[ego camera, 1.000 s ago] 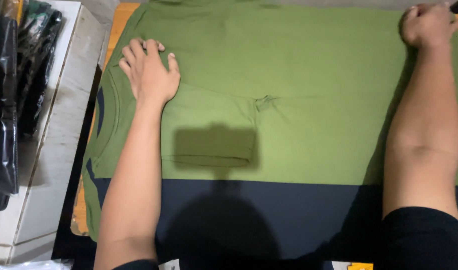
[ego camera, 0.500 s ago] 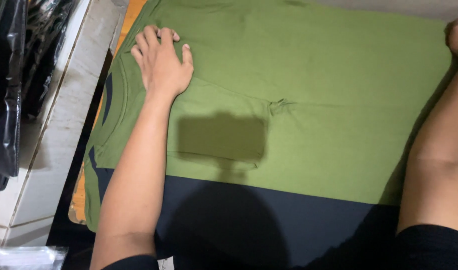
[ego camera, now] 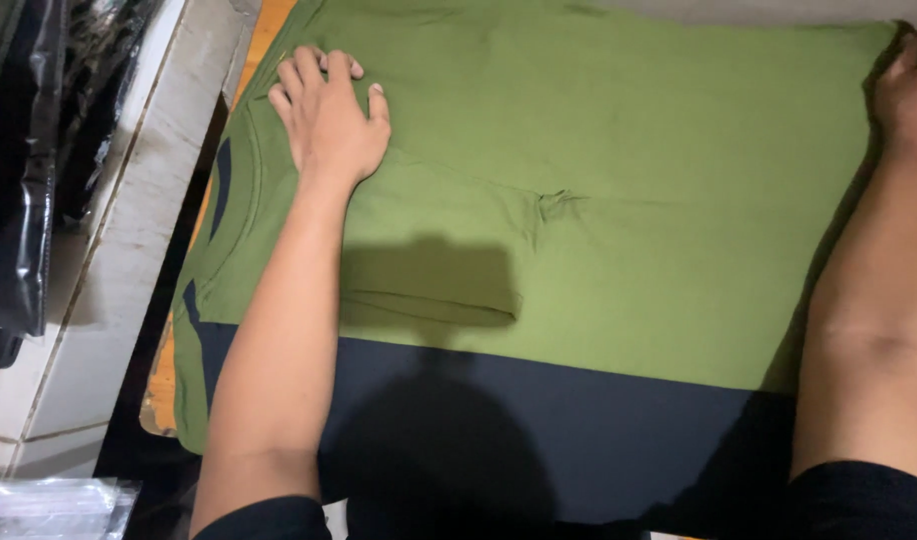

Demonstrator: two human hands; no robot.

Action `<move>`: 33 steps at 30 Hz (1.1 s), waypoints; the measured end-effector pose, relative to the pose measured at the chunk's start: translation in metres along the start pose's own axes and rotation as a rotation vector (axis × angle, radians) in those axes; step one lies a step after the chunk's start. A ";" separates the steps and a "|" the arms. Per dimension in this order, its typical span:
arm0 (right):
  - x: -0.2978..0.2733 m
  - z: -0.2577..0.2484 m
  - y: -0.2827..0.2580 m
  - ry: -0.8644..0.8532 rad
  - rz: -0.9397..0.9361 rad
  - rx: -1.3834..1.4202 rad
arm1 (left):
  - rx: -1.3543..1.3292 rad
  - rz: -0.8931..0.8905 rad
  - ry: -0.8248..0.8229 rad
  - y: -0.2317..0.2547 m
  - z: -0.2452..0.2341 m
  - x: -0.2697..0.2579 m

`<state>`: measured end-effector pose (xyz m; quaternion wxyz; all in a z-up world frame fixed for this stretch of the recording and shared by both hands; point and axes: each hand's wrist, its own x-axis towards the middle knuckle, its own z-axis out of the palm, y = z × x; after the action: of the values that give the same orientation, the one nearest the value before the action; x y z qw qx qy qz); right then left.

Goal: Folding a black t-shirt, placing it in a plastic bag, and then preparing a green t-shirt for folding.

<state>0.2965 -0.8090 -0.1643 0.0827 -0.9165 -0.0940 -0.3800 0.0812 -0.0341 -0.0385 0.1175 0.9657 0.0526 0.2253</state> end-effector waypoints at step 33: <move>-0.085 -0.181 -0.161 0.199 0.152 -0.188 | -0.024 -0.034 0.016 0.000 0.005 0.001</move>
<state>0.0761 -0.7032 -0.0856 0.0339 -0.8824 0.0201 -0.4688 0.0846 -0.0345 -0.0423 0.1325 0.9614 0.0673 0.2314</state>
